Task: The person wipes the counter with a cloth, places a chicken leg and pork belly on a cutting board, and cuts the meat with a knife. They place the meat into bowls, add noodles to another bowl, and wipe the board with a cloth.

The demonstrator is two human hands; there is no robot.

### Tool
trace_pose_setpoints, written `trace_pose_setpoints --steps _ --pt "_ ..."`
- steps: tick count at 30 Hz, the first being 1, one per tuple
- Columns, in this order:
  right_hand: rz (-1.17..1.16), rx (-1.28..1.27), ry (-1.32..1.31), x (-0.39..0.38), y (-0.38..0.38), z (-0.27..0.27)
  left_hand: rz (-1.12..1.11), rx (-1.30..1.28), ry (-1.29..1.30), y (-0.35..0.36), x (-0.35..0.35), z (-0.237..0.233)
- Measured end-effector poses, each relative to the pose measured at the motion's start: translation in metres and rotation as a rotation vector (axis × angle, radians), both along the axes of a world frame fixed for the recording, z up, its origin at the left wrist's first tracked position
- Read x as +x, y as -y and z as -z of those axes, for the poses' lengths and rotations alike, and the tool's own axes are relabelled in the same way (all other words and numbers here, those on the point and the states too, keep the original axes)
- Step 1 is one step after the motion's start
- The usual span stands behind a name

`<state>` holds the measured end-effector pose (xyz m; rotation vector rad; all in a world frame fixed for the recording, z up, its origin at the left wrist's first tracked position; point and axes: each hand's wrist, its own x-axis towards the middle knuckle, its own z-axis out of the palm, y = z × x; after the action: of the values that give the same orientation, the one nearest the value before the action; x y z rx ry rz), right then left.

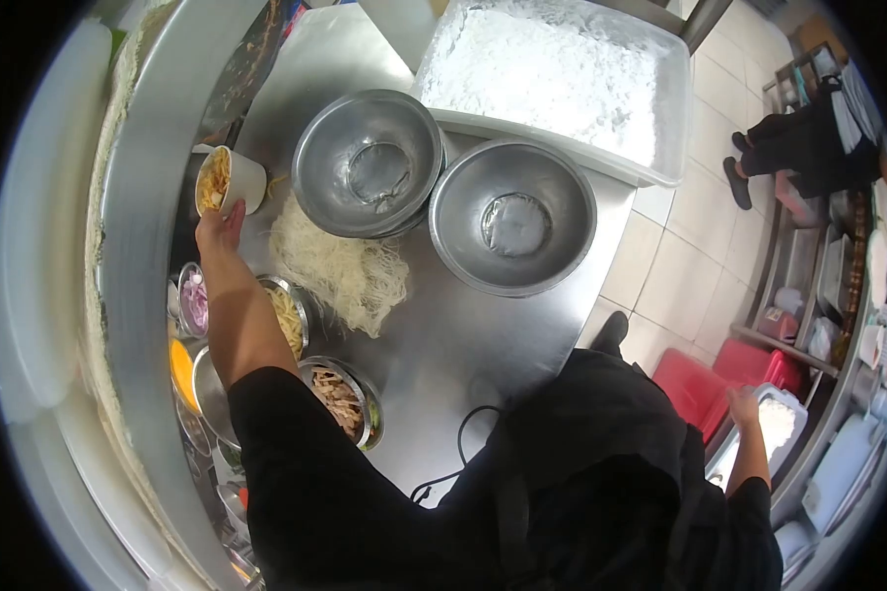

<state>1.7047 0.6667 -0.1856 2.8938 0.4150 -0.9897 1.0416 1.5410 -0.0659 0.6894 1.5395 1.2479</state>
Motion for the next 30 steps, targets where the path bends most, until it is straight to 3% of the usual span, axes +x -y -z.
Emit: trace_pose_setpoints --steps 3,6,9,14,18,21,22,24,27,30 --pt "-0.006 0.093 0.033 0.002 0.002 0.005 0.069 0.020 0.027 -0.005 -0.005 0.005" --pt "-0.225 0.017 0.007 0.022 0.029 0.030 -0.006 -0.046 -0.009 0.004 0.015 -0.010" --pt "-0.040 0.066 0.016 0.004 0.004 0.004 -0.014 -0.012 -0.001 -0.001 0.012 -0.011" --pt "-0.064 0.039 0.000 -0.003 -0.014 0.000 0.075 0.057 -0.086 0.017 -0.004 -0.042" --pt "0.052 0.140 -0.061 0.004 -0.032 0.022 0.078 0.149 -0.144 0.089 0.002 -0.092" --pt "-0.281 0.203 -0.103 0.044 -0.017 0.095 0.194 0.201 -0.180 0.149 -0.013 -0.117" --pt "-0.224 0.251 -0.117 0.044 -0.030 0.097 0.269 0.214 -0.164 0.173 -0.018 -0.126" --pt "-0.110 0.351 -0.151 0.038 -0.070 0.084 0.342 0.191 -0.163 0.234 0.006 -0.147" --pt "0.113 0.346 -0.395 0.019 -0.141 0.028 0.152 -0.100 -0.339 0.296 0.042 -0.177" --pt "0.108 0.619 -0.565 0.007 -0.187 -0.027 0.317 -0.076 -0.339 0.369 0.126 -0.223"
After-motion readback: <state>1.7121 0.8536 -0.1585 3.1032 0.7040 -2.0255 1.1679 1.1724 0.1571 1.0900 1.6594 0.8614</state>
